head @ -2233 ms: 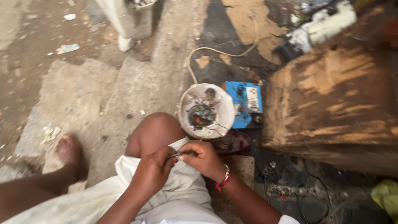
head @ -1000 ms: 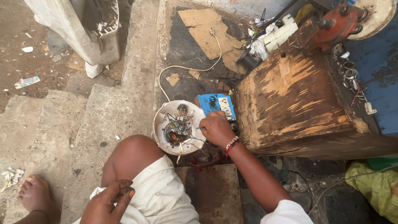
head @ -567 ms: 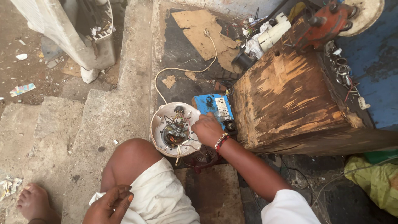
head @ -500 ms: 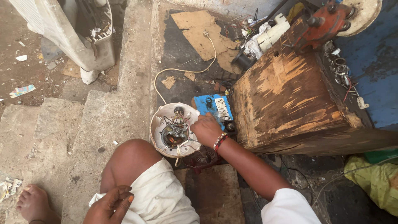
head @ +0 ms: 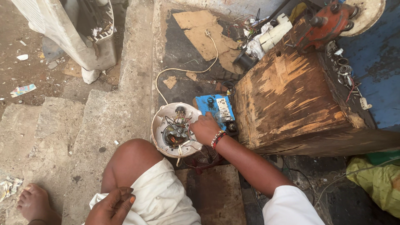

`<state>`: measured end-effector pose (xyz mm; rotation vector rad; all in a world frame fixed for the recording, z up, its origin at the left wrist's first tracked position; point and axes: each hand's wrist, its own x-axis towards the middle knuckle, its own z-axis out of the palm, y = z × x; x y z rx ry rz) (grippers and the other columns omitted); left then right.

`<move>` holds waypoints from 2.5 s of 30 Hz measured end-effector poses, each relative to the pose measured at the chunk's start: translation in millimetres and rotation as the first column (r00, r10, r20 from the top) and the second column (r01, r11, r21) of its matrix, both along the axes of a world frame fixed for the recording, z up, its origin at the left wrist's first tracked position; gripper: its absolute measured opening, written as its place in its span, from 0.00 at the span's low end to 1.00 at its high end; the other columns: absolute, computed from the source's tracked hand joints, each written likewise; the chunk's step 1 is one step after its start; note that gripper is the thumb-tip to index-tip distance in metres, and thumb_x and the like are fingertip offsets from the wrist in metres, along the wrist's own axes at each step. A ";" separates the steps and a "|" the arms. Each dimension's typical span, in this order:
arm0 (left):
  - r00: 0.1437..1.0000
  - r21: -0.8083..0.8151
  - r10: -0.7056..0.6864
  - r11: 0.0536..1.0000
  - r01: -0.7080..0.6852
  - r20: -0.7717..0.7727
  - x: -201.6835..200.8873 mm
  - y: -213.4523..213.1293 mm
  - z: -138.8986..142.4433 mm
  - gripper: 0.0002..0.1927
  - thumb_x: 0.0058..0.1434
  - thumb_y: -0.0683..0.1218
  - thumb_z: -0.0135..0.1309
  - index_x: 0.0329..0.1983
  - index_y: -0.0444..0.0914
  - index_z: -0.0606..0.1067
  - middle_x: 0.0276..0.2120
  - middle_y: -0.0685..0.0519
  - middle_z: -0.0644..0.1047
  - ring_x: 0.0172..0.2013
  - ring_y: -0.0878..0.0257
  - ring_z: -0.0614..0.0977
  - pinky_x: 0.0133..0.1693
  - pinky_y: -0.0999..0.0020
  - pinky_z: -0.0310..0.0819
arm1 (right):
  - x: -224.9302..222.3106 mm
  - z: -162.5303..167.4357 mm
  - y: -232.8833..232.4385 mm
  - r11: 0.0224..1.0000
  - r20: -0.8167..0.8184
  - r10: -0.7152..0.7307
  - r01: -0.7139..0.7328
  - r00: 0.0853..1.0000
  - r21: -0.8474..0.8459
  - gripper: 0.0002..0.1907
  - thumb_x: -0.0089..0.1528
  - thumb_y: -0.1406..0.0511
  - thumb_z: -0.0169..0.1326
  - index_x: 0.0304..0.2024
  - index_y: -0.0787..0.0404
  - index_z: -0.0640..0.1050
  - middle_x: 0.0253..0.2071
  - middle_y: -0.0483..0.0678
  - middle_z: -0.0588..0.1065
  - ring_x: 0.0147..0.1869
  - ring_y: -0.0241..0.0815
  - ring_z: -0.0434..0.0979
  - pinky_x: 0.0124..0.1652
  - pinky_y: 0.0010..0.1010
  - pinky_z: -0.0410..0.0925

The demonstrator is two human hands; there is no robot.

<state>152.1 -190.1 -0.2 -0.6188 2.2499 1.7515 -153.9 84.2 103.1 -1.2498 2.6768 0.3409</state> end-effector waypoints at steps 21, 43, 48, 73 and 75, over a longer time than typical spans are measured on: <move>1.000 0.126 -0.024 0.992 0.021 0.019 -0.4 2.8 -11.1 0.17 0.58 0.45 0.61 0.49 0.34 0.78 0.42 0.47 0.84 0.48 0.63 0.88 0.51 0.68 0.82 | -6.6 0.6 -4.9 0.998 0.026 0.028 -0.030 0.999 0.049 0.07 0.51 0.67 0.55 0.28 0.54 0.84 0.28 0.49 0.79 0.42 0.49 0.78 0.48 0.47 0.61; 0.997 0.240 0.000 0.971 -0.019 0.079 -10.4 6.7 0.8 0.17 0.59 0.43 0.60 0.50 0.31 0.78 0.44 0.46 0.83 0.49 0.64 0.87 0.52 0.70 0.80 | -17.8 -16.3 4.6 0.999 0.172 -0.040 0.042 0.984 -0.008 0.05 0.55 0.62 0.57 0.30 0.47 0.84 0.25 0.49 0.78 0.37 0.52 0.80 0.48 0.47 0.63; 0.995 0.268 0.022 0.962 -0.047 0.094 -12.3 8.1 2.5 0.17 0.59 0.42 0.60 0.50 0.31 0.78 0.43 0.45 0.86 0.49 0.63 0.86 0.51 0.69 0.80 | -18.9 -19.6 6.7 0.995 0.193 -0.048 0.064 0.980 -0.075 0.04 0.57 0.60 0.59 0.28 0.45 0.84 0.24 0.46 0.79 0.36 0.51 0.79 0.48 0.46 0.63; 0.997 0.367 0.033 0.929 -0.057 0.070 -10.8 13.4 1.8 0.18 0.59 0.40 0.60 0.52 0.30 0.76 0.45 0.45 0.85 0.46 0.63 0.86 0.48 0.68 0.80 | -17.8 3.9 19.3 0.998 0.303 0.060 -0.062 0.951 -0.004 0.12 0.54 0.65 0.54 0.34 0.45 0.87 0.36 0.40 0.83 0.47 0.43 0.79 0.55 0.45 0.60; 0.997 0.357 0.031 0.933 -0.055 0.072 -10.3 13.4 1.0 0.18 0.59 0.40 0.60 0.52 0.30 0.77 0.44 0.44 0.86 0.45 0.63 0.86 0.48 0.68 0.80 | -19.6 4.5 18.9 0.997 0.327 0.051 -0.064 0.944 0.029 0.14 0.55 0.64 0.53 0.36 0.44 0.87 0.38 0.39 0.83 0.49 0.43 0.79 0.57 0.46 0.59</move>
